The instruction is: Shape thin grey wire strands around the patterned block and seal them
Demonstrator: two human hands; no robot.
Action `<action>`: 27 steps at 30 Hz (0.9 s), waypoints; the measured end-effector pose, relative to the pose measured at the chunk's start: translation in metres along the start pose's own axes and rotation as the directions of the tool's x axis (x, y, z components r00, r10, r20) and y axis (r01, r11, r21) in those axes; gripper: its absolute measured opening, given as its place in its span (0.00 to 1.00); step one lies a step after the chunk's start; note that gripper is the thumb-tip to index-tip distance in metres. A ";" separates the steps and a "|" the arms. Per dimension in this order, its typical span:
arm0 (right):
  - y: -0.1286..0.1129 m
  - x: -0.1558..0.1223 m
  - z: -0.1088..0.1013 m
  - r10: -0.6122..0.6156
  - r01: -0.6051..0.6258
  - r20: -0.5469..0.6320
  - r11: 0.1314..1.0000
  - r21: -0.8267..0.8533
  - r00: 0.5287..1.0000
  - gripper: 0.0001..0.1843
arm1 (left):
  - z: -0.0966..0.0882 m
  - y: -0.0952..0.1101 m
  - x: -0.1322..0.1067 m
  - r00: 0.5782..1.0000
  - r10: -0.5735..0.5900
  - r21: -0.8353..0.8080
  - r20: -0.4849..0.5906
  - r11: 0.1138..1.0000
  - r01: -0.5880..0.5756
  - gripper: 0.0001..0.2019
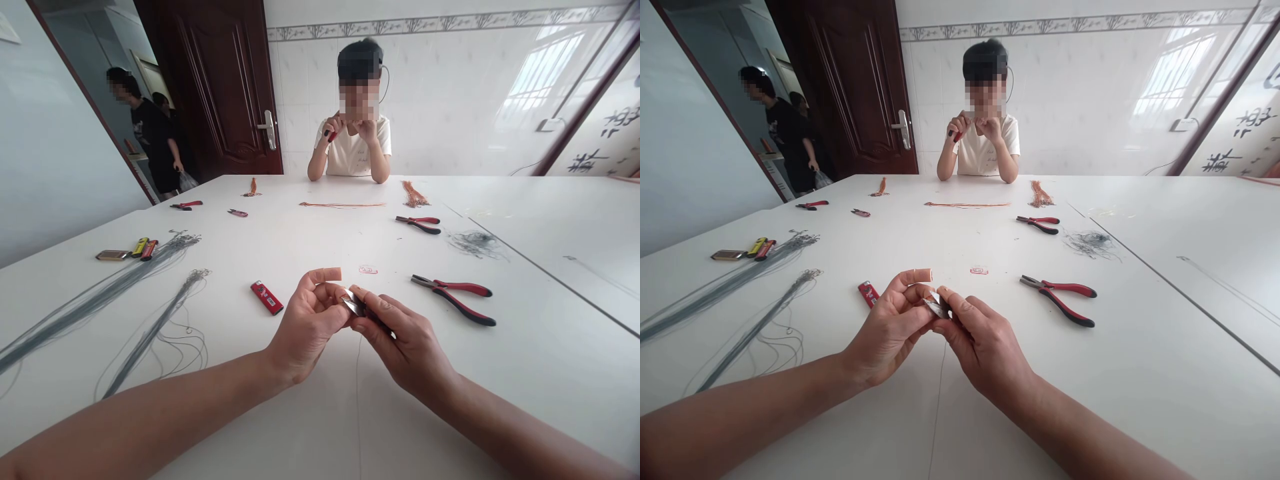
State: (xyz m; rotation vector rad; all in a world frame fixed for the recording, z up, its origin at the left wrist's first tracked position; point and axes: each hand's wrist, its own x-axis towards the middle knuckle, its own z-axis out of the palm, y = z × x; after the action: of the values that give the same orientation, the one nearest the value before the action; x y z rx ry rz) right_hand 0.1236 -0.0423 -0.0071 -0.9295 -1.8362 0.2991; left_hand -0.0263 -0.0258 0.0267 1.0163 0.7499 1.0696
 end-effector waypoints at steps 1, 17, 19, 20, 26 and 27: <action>0.000 0.000 0.000 0.000 0.000 0.000 1.000 0.004 1.000 0.19 | 0.000 0.000 0.000 1.000 0.000 0.002 -0.001 1.000 0.000 0.19; 0.000 -0.001 0.000 -0.009 0.009 -0.011 1.000 0.003 1.000 0.19 | 0.001 0.001 -0.001 1.000 -0.012 -0.015 -0.007 1.000 0.012 0.19; 0.000 -0.001 0.000 -0.003 0.003 -0.007 1.000 0.003 1.000 0.19 | 0.001 0.001 -0.001 1.000 -0.011 -0.024 -0.014 1.000 0.010 0.19; 0.000 -0.001 0.000 0.001 -0.001 -0.005 1.000 0.003 1.000 0.19 | 0.001 0.001 -0.001 1.000 -0.009 -0.028 -0.018 1.000 0.009 0.19; 0.001 -0.001 0.001 -0.013 0.013 -0.010 1.000 0.020 1.000 0.20 | 0.002 0.001 0.000 1.000 -0.008 -0.028 -0.016 1.000 0.007 0.19; 0.001 -0.001 0.001 -0.017 0.018 -0.014 1.000 0.021 1.000 0.20 | 0.002 0.001 0.000 1.000 -0.008 -0.024 -0.014 1.000 0.008 0.19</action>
State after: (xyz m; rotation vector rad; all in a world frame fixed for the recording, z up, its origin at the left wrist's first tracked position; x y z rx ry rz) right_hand 0.1236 -0.0427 -0.0085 -0.8987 -1.8247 0.3000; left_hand -0.0251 -0.0262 0.0282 0.9856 0.7502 1.0775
